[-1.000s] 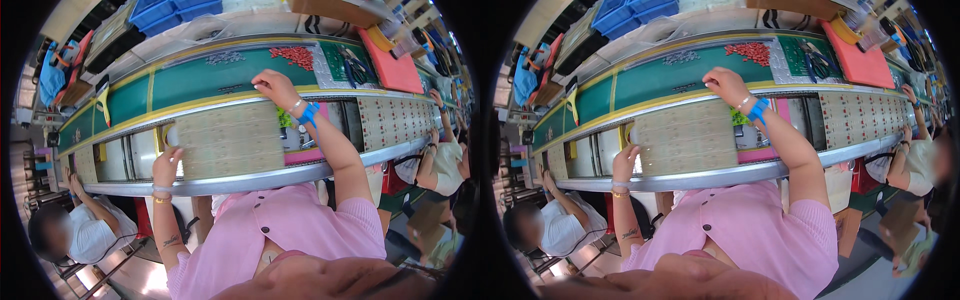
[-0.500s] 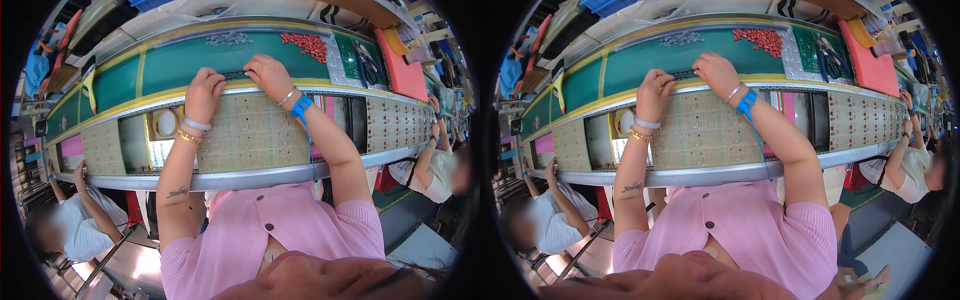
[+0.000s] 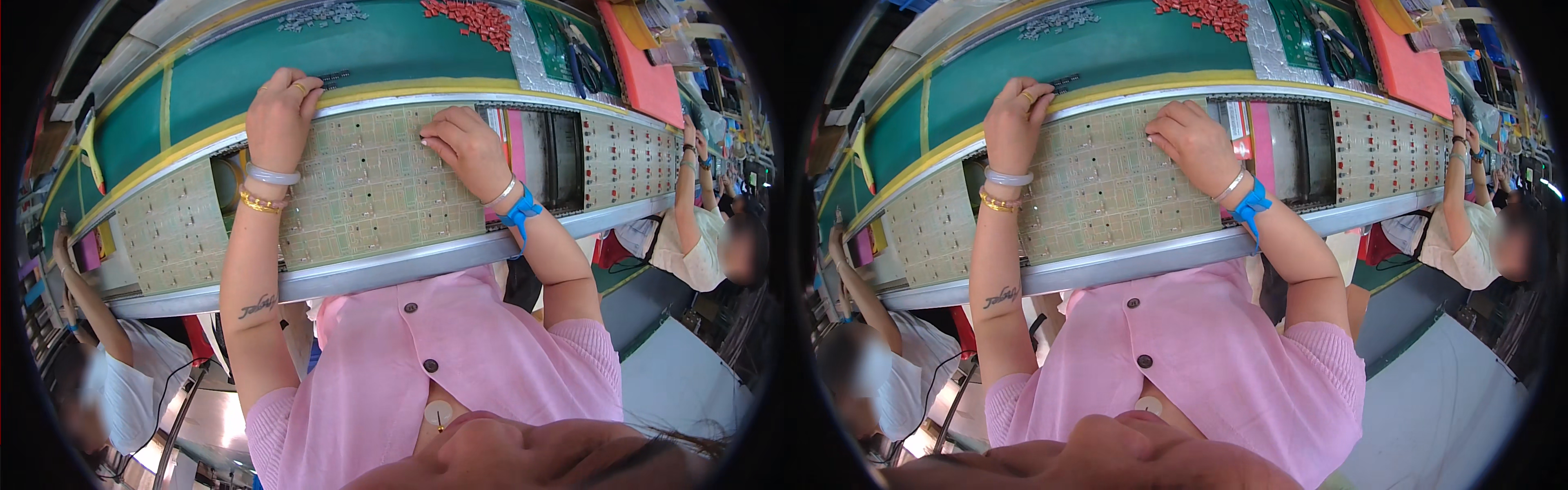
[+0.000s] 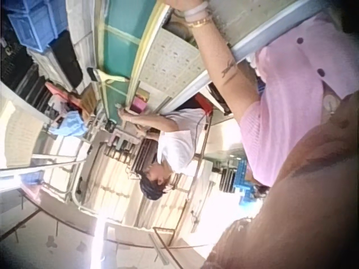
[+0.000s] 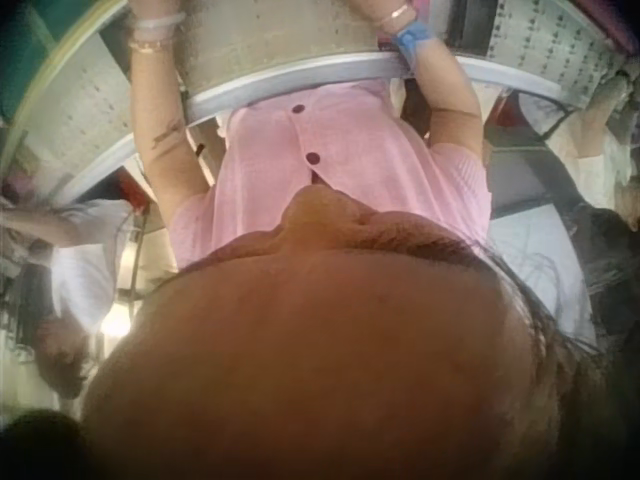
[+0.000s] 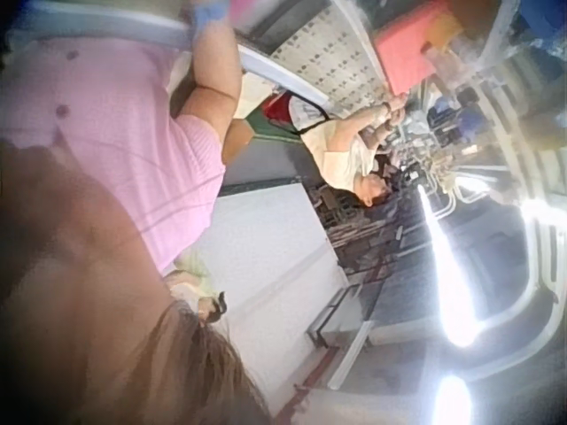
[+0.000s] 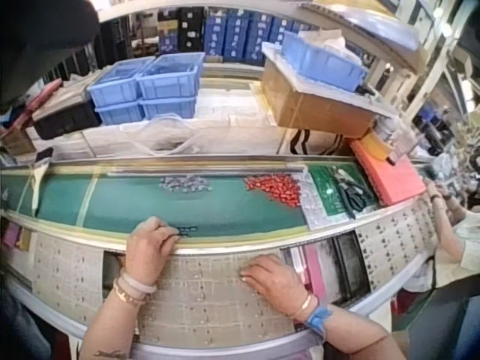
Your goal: Manually inserting and assembling electronic components onto printed circuit boards on a factory production line.
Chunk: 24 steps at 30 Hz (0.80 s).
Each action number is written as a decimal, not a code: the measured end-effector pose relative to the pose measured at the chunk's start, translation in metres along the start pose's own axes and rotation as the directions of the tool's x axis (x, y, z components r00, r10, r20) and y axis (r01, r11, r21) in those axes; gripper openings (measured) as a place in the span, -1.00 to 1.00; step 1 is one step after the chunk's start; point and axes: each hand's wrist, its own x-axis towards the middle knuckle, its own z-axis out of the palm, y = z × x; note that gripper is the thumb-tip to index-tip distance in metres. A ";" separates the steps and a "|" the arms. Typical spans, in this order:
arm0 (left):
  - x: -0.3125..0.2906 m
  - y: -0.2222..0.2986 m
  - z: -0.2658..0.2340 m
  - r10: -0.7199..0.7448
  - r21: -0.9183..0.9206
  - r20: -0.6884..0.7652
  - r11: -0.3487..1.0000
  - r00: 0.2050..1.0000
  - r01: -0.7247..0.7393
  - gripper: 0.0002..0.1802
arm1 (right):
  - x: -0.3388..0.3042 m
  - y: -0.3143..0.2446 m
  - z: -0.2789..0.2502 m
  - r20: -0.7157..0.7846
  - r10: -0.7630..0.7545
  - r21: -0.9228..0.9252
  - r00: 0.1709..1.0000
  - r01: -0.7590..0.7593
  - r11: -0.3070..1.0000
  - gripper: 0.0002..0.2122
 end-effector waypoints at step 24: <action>-0.003 0.002 -0.009 -0.029 -0.051 0.001 0.998 1.000 0.029 -0.89 | -0.002 0.001 0.008 0.078 -0.135 -0.169 0.988 0.147 0.975 -0.89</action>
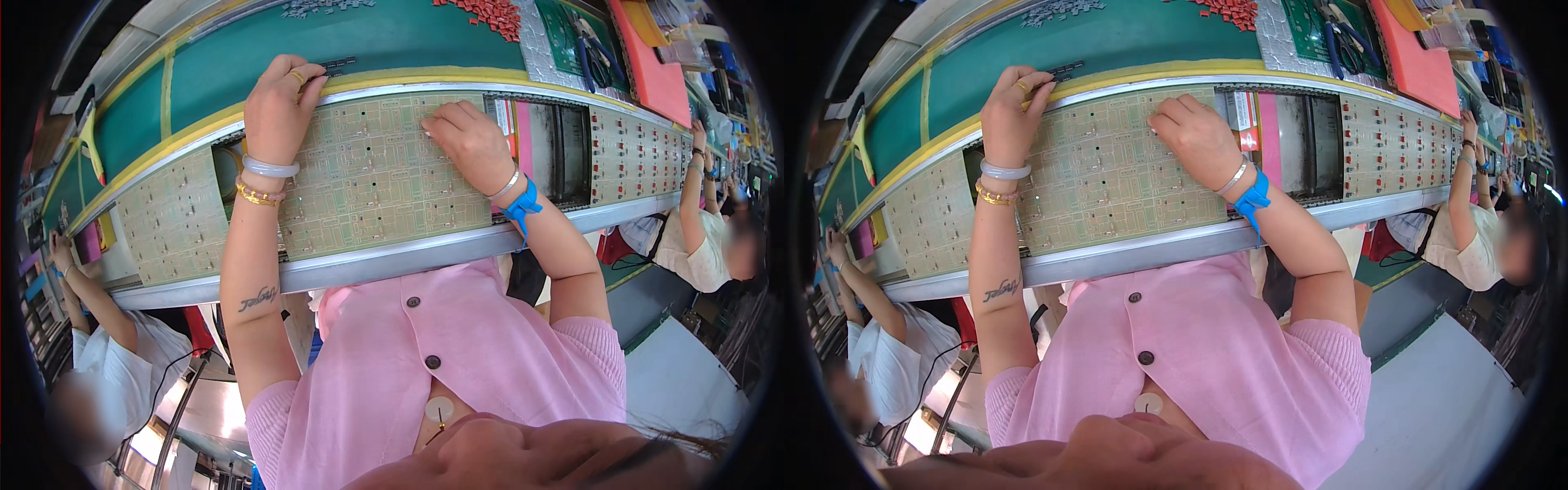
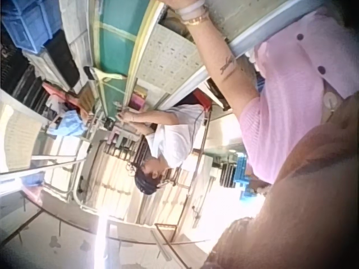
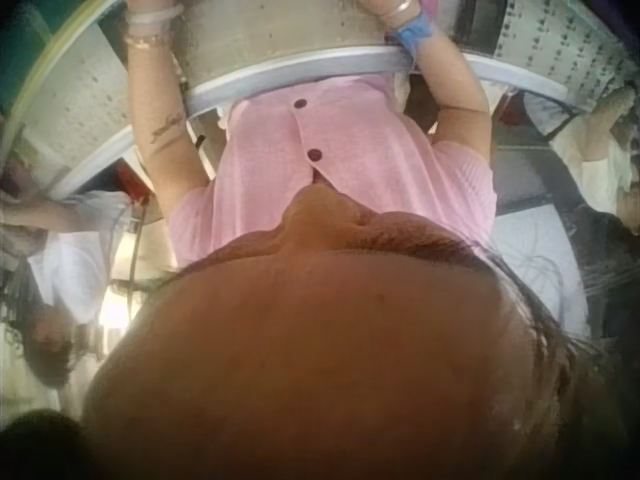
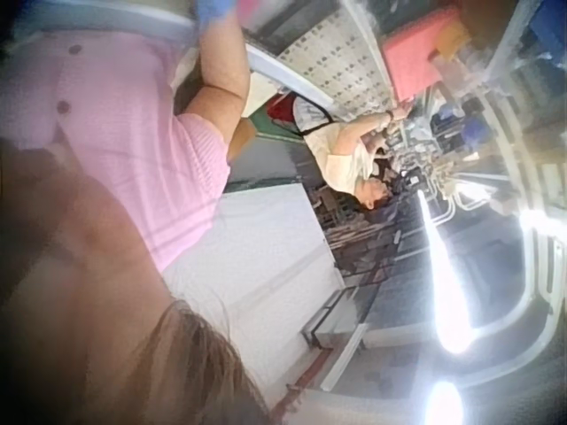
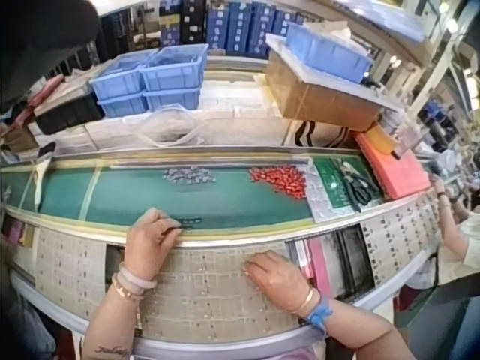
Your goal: Manually inserting and assembling electronic components onto printed circuit boards on a factory production line.
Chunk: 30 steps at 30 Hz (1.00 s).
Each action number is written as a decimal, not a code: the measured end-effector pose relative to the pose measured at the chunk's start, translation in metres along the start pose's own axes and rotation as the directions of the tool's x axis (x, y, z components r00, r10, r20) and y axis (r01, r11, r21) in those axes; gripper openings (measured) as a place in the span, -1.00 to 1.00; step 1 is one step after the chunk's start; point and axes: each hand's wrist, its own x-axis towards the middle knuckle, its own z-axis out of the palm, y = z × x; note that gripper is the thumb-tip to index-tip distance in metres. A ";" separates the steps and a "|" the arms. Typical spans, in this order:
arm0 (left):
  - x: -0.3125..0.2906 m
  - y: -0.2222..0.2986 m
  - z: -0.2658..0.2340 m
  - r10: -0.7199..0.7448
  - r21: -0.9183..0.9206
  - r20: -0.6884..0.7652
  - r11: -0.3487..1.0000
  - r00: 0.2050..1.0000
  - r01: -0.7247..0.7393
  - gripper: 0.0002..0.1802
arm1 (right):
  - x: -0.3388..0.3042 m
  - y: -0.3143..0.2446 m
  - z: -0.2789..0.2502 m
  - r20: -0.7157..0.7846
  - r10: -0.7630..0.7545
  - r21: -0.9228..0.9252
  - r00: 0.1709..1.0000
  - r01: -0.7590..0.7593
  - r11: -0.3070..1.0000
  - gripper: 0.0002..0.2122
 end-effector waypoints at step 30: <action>-0.079 -0.033 -0.060 -0.095 0.022 0.137 0.995 0.986 0.093 -0.85 | 0.059 -0.029 0.009 -0.160 0.023 0.207 0.987 0.011 0.978 -0.90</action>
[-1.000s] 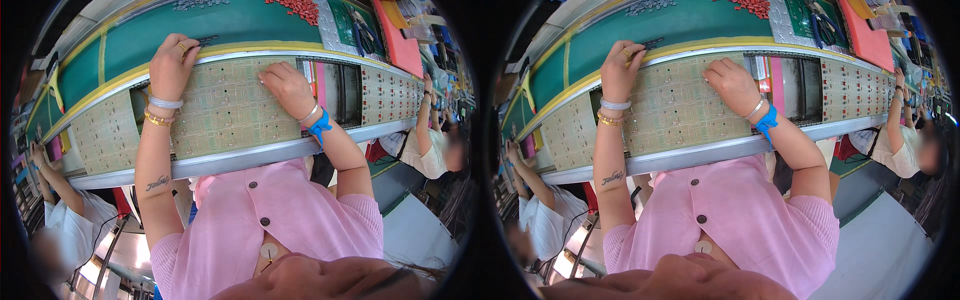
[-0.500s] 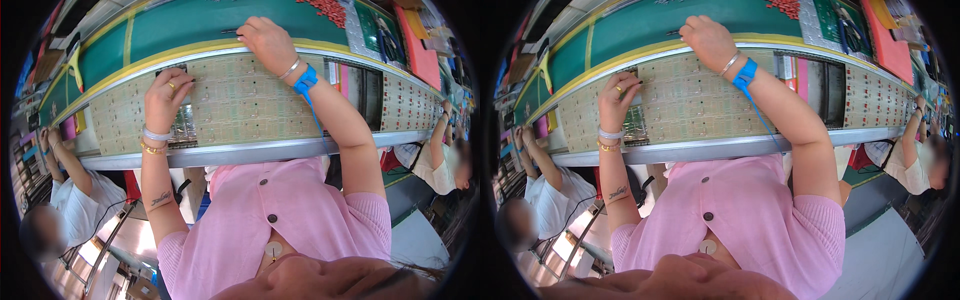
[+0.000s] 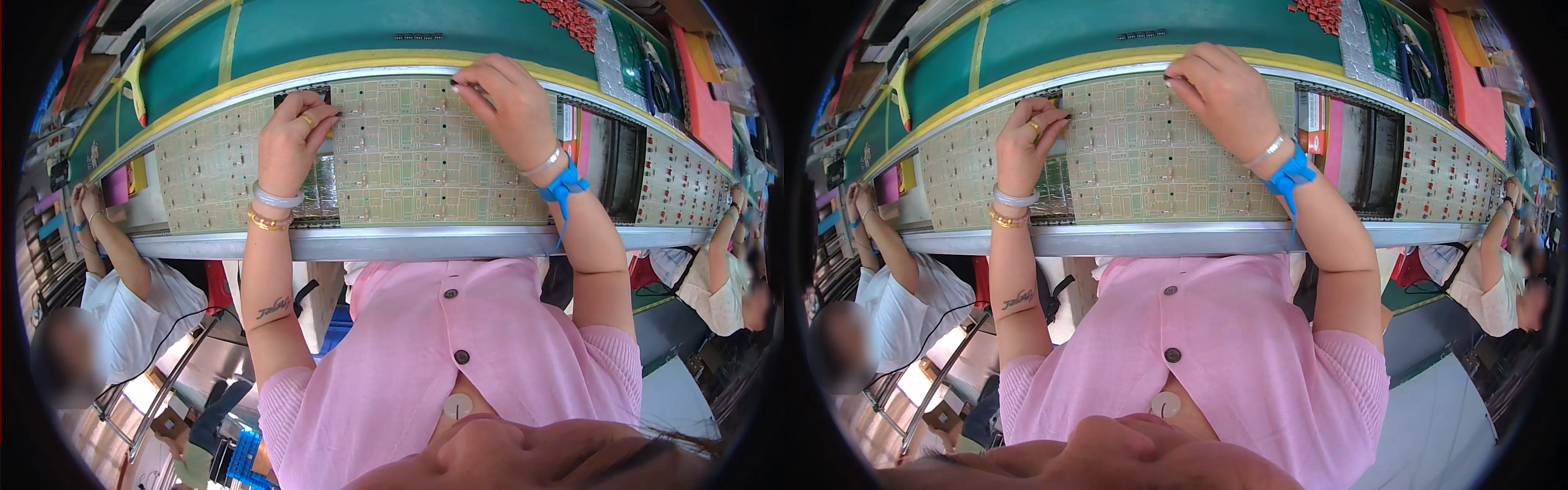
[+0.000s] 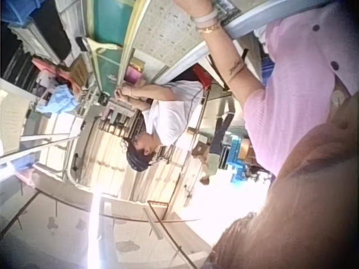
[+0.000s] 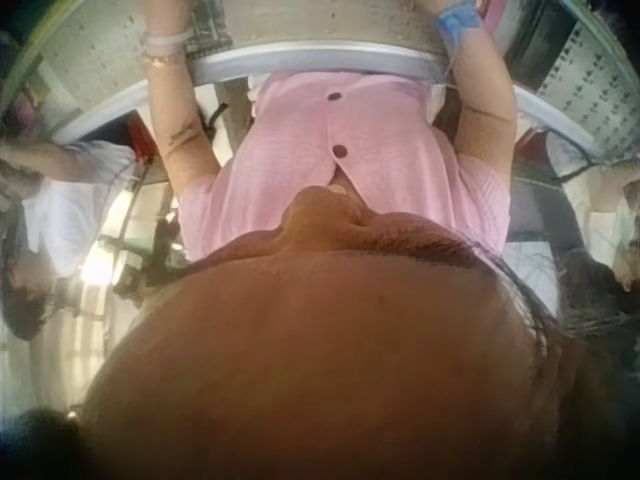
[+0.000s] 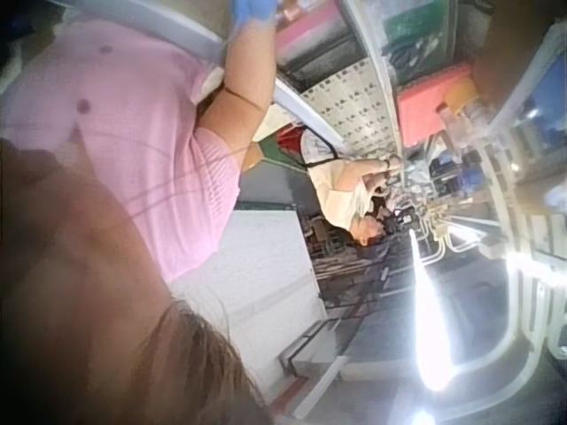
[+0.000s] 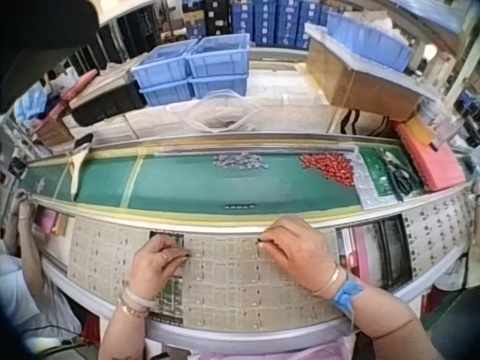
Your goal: Manually inserting and assembling electronic components onto printed circuit boards on a factory production line.
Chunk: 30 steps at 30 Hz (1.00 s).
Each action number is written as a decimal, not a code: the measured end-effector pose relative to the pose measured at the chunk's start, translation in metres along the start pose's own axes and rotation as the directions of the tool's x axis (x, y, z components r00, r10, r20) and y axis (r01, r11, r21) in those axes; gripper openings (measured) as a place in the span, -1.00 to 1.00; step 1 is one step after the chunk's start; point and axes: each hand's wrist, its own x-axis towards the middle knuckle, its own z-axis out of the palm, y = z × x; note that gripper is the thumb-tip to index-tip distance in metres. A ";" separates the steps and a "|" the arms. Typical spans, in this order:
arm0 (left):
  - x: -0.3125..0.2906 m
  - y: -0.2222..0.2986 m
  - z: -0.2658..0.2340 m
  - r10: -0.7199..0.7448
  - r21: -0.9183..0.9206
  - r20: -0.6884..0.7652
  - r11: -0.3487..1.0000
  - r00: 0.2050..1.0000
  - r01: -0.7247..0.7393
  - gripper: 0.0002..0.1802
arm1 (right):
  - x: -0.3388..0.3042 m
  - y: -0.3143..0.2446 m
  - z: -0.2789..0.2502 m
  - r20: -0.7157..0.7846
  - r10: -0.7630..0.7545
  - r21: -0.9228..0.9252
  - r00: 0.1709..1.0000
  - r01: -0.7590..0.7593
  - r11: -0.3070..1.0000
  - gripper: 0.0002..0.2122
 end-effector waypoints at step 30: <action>-0.008 0.013 0.001 0.224 0.389 0.138 0.884 0.965 -0.261 -0.70 | -0.026 -0.004 -0.018 -0.026 0.122 0.007 0.992 -0.122 0.992 -0.89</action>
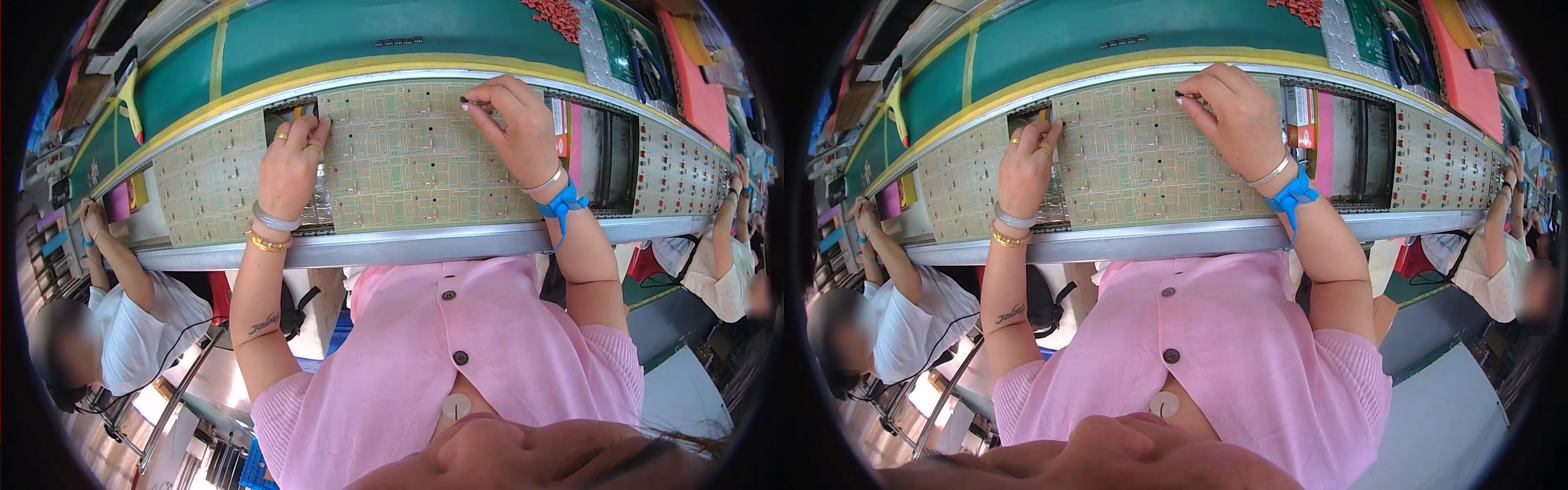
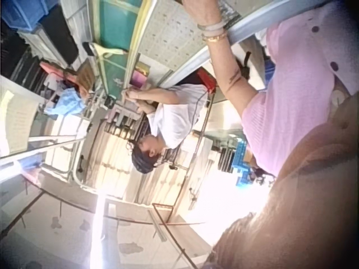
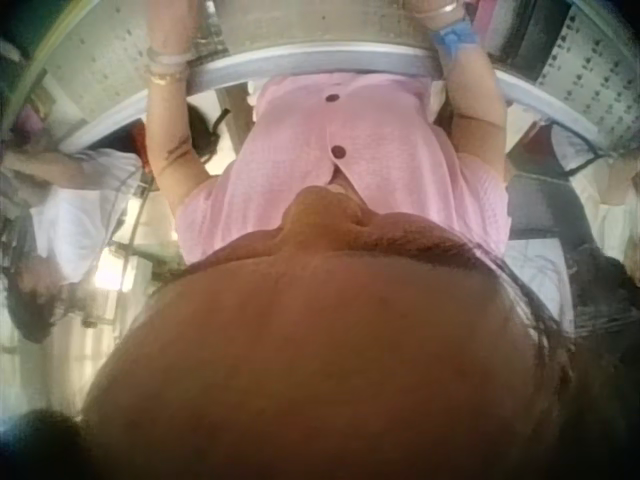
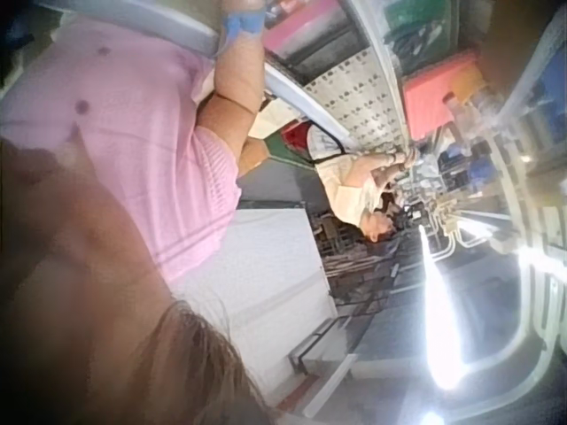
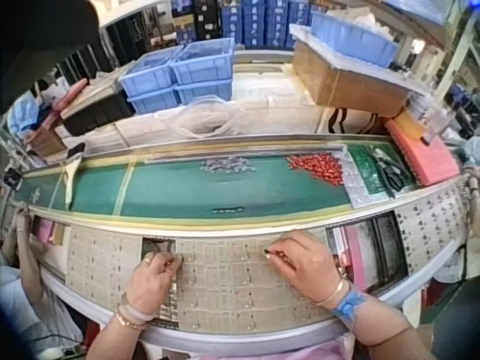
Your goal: Manually inserting and assembling electronic components onto printed circuit boards on a factory production line.
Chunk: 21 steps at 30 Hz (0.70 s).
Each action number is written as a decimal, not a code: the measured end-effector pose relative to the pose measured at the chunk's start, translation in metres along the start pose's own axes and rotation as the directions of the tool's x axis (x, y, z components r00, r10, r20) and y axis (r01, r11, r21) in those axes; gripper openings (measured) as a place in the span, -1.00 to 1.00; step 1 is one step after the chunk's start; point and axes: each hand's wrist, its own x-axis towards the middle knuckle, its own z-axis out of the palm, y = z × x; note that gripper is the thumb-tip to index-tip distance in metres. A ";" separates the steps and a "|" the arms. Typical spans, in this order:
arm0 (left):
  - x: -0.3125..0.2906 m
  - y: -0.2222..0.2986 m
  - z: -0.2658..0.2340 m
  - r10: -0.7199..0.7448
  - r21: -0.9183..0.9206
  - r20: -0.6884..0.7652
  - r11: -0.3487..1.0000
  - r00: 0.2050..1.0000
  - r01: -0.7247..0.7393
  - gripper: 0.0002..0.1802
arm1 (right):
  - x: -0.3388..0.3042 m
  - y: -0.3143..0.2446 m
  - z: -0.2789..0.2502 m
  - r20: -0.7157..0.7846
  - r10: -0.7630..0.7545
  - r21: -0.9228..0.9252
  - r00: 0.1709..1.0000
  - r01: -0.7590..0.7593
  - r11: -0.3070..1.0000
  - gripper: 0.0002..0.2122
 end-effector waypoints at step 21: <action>0.109 -0.009 0.045 -0.166 -0.338 -0.187 0.936 0.968 0.096 -0.88 | 0.007 -0.012 0.044 0.223 -0.114 -0.102 0.968 0.139 0.985 -0.92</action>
